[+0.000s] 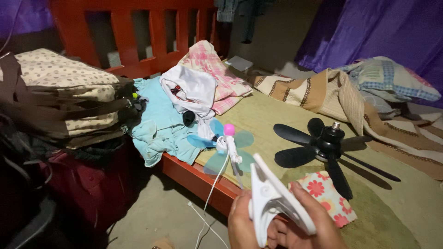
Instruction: The person uses a screwdriver to loosen and tighten screws on a white plastic fan mount. They repeatedly adjust the screwdriver and reposition the mount while working on a bed.
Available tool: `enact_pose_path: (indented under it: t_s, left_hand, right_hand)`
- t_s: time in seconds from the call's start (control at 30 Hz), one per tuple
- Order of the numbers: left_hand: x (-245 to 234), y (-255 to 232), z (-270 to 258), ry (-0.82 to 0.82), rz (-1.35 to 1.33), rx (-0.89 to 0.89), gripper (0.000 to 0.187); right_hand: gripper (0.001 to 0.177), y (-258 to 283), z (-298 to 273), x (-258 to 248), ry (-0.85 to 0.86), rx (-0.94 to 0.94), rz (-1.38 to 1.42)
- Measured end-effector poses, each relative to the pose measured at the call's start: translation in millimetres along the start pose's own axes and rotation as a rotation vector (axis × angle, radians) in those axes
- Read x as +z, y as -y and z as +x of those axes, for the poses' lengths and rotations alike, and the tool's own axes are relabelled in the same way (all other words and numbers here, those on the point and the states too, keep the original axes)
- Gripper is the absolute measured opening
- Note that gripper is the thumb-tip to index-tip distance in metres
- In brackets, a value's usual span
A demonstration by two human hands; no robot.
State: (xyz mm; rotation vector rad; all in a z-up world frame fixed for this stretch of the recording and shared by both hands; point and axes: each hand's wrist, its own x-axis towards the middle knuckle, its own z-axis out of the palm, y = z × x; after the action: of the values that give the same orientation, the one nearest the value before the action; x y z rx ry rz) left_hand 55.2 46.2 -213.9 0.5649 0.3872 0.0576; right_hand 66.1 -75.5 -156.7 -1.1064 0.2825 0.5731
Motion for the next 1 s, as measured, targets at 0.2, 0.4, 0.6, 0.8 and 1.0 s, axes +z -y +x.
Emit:
enact_pose_path:
  t_s: [0.2, 0.4, 0.6, 0.8, 1.0]
  left_hand:
    - [-4, -5, -12, -0.037, -0.169, 0.013, 0.050]
    - [-24, 1, 7, 0.277, -0.266, 0.014, 0.062]
    - [-26, 10, 13, 0.215, -0.132, 0.386, 0.045]
    - [-41, 8, 13, 0.294, -0.101, 0.241, 0.043]
    - [-48, 6, 40, 0.440, -0.126, 0.221, 0.051]
  right_hand:
    - [0.056, -18, 13, 3, 0.002, -0.084, -0.068]
    - [0.049, -36, 40, -19, 0.017, -0.307, -0.215]
    - [0.047, -56, 41, 2, -0.208, -0.448, -0.026]
    - [0.051, -41, 53, -29, -0.061, -0.306, -0.161]
    - [0.041, -33, 69, -70, 0.172, -0.428, -0.303]
